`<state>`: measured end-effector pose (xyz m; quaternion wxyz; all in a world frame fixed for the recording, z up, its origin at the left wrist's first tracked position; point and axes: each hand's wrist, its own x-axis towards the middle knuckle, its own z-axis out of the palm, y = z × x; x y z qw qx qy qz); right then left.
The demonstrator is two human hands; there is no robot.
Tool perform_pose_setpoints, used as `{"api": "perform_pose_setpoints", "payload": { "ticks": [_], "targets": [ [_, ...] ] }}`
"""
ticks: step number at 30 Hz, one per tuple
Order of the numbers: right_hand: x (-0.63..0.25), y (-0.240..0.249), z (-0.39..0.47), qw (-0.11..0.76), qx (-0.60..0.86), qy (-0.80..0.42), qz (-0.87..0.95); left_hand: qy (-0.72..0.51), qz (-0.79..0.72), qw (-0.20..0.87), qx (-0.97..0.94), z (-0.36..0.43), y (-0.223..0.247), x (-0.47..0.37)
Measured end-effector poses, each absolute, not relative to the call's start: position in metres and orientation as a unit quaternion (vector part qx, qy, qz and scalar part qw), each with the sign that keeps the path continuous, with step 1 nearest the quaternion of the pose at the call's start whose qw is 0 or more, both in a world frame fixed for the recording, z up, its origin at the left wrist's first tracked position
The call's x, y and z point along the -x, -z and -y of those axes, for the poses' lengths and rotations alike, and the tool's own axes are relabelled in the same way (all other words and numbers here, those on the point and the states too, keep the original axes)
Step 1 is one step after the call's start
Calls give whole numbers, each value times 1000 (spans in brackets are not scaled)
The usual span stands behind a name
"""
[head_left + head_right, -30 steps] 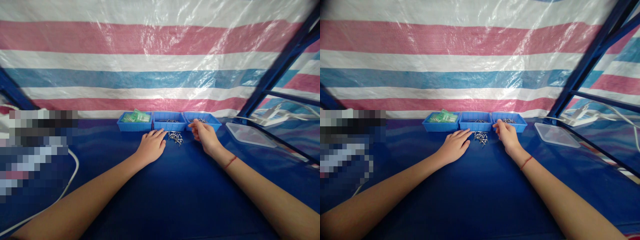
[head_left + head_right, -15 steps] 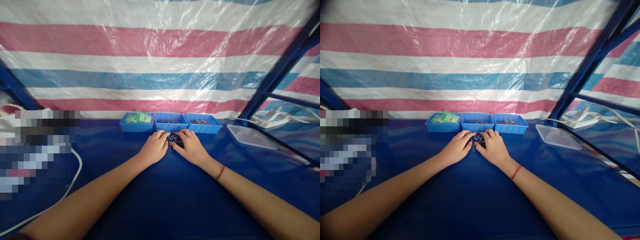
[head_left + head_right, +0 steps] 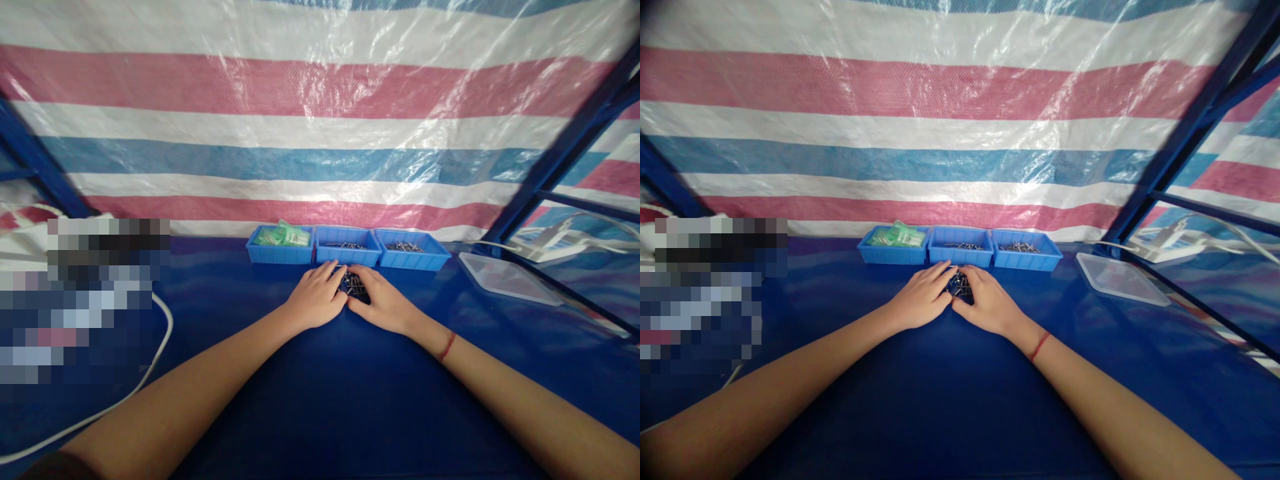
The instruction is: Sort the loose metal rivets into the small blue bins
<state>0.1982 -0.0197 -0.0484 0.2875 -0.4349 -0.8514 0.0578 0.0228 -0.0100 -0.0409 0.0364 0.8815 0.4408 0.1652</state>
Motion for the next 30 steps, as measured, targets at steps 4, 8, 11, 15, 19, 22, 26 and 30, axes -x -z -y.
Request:
{"api": "perform_pose_setpoints", "payload": {
  "ticks": [4, 8, 11, 15, 19, 22, 26, 30],
  "targets": [
    [-198, 46, 21, 303, 422, -66, 852, -176, -427, 44, -886, 11, 38, -22],
    [-199, 47, 21, 302, 415, -70, 855, -207, -417, 53, -883, 10, 38, -20],
    [-200, 48, 21, 303, 412, -88, 855, -224, -421, 62, -877, 9, 39, -19],
    [-199, 50, 22, 289, 432, -57, 853, -221, -417, 58, -880, 9, 39, -20],
    [-195, 48, 24, 262, 418, -53, 868, -202, -385, 74, -897, 8, 38, -19],
    [-190, 42, 28, 273, 400, -72, 872, -220, -360, 111, -900, 10, 36, -12],
    [-180, 36, 36, 282, 377, -112, 875, -233, -343, 101, -904, 16, 34, 1],
    [-171, 35, 39, 297, 361, -117, 876, -239, -373, 42, -896, 23, 34, 10]
  ]
}}
